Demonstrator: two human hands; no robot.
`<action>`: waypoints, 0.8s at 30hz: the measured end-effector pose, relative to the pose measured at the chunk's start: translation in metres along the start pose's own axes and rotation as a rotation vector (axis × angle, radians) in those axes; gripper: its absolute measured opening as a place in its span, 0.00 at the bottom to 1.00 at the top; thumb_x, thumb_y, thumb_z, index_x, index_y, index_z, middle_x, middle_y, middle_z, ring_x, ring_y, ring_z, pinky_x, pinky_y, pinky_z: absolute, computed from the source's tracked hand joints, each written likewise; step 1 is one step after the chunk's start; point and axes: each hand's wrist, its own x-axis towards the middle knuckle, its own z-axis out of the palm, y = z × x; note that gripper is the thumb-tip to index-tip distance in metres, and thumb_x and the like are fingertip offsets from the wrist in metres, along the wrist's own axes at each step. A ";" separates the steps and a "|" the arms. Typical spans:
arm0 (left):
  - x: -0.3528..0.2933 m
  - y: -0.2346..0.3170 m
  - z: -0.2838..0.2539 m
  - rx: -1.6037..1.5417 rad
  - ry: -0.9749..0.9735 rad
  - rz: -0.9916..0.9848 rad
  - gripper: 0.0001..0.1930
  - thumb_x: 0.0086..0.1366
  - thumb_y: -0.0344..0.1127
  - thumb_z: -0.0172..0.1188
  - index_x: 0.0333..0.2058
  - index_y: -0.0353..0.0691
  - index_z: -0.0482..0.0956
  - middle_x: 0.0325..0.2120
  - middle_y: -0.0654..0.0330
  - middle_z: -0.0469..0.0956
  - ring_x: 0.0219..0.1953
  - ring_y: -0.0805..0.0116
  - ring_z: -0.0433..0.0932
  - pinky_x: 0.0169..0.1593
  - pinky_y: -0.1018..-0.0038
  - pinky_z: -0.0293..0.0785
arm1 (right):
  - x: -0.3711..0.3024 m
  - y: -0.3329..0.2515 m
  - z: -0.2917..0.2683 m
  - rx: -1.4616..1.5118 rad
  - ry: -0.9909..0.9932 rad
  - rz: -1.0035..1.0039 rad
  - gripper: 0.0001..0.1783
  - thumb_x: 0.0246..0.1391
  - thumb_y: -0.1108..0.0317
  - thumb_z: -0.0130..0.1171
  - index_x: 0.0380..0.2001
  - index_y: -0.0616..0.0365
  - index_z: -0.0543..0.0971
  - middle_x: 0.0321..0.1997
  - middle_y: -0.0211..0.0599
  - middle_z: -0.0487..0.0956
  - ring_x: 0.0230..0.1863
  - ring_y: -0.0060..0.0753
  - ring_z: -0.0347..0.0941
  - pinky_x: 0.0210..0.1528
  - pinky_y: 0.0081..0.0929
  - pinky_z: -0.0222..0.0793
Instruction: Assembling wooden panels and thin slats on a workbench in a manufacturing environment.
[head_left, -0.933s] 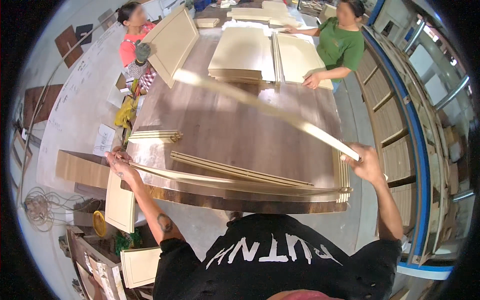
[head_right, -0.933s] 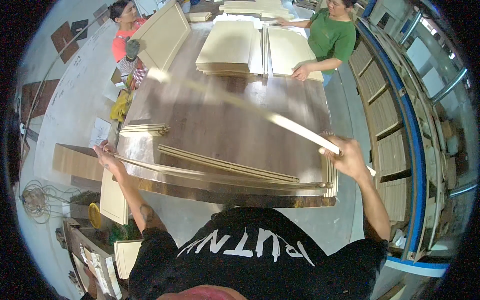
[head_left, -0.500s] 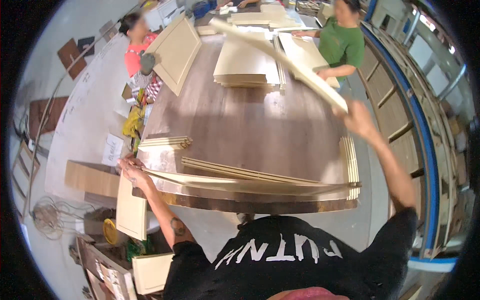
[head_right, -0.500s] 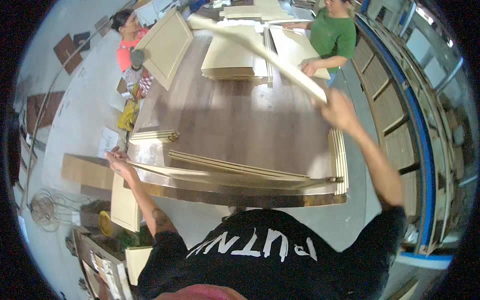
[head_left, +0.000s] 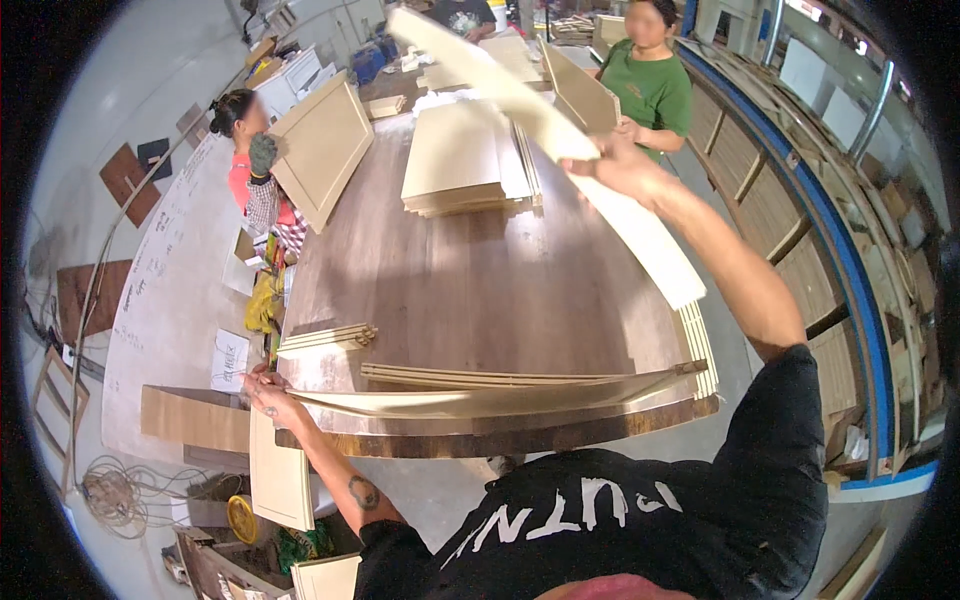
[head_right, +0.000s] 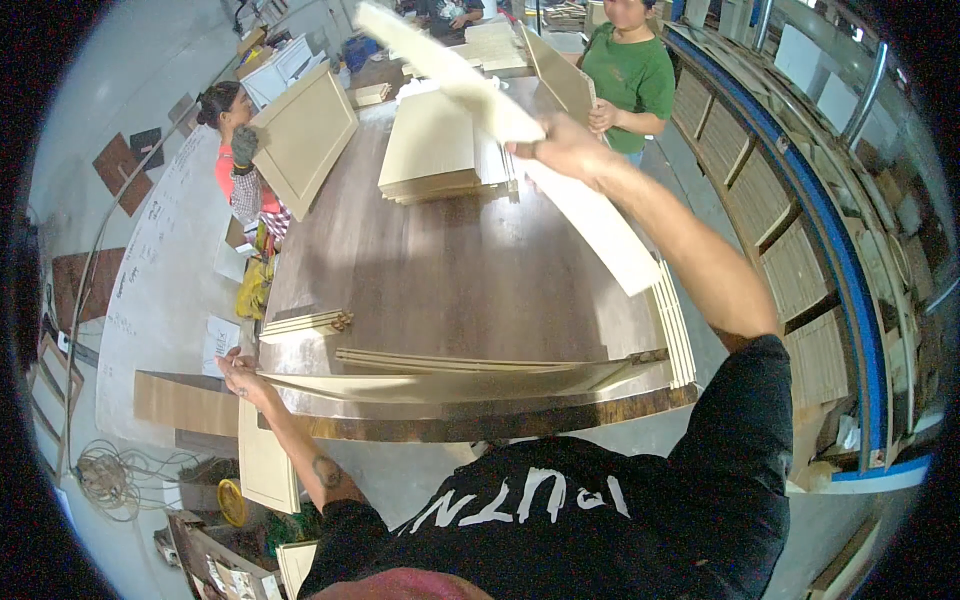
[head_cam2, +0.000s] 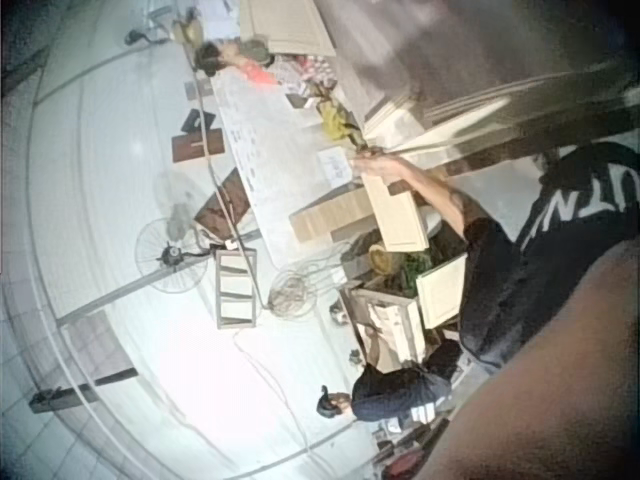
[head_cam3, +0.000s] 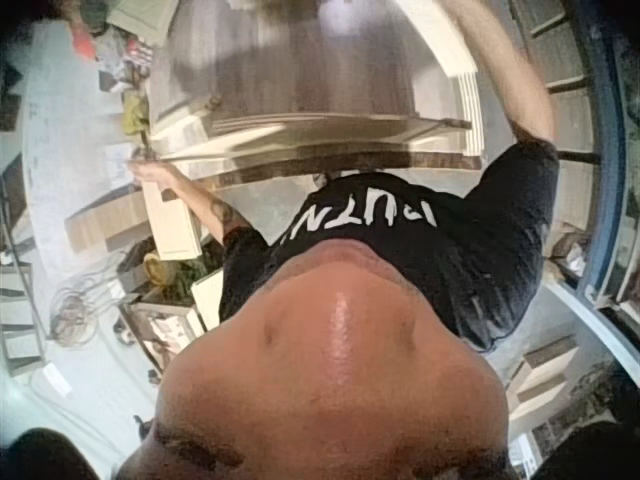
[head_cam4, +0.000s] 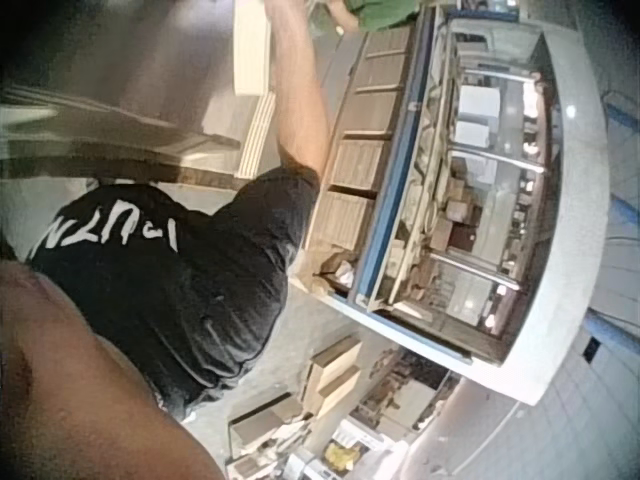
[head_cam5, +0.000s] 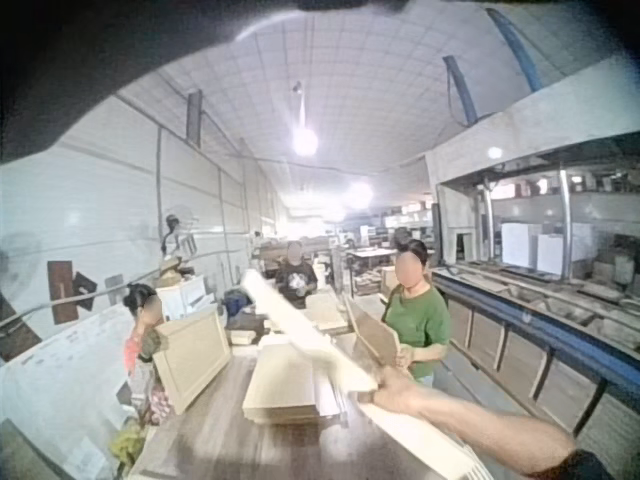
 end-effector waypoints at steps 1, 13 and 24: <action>-0.008 0.008 0.012 -0.005 0.061 0.025 0.28 0.70 0.57 0.42 0.30 0.33 0.74 0.14 0.70 0.60 0.16 0.80 0.58 0.20 0.82 0.53 | -0.011 0.009 0.001 0.013 -0.039 -0.003 0.17 0.55 0.59 0.61 0.37 0.63 0.76 0.21 0.32 0.76 0.19 0.22 0.73 0.23 0.22 0.70; -0.002 0.001 0.020 0.004 0.075 0.036 0.32 0.67 0.62 0.43 0.30 0.32 0.75 0.13 0.70 0.60 0.15 0.81 0.56 0.19 0.82 0.51 | -0.072 0.032 -0.003 -0.127 -0.214 -0.103 0.15 0.58 0.61 0.57 0.41 0.63 0.76 0.24 0.35 0.76 0.23 0.24 0.73 0.28 0.27 0.70; -0.006 0.005 0.010 0.096 0.073 0.025 0.32 0.69 0.60 0.40 0.31 0.32 0.75 0.15 0.68 0.60 0.18 0.77 0.58 0.23 0.79 0.54 | -0.082 0.069 -0.005 -0.084 -0.183 0.022 0.16 0.58 0.61 0.58 0.41 0.65 0.76 0.25 0.35 0.76 0.23 0.24 0.73 0.26 0.27 0.70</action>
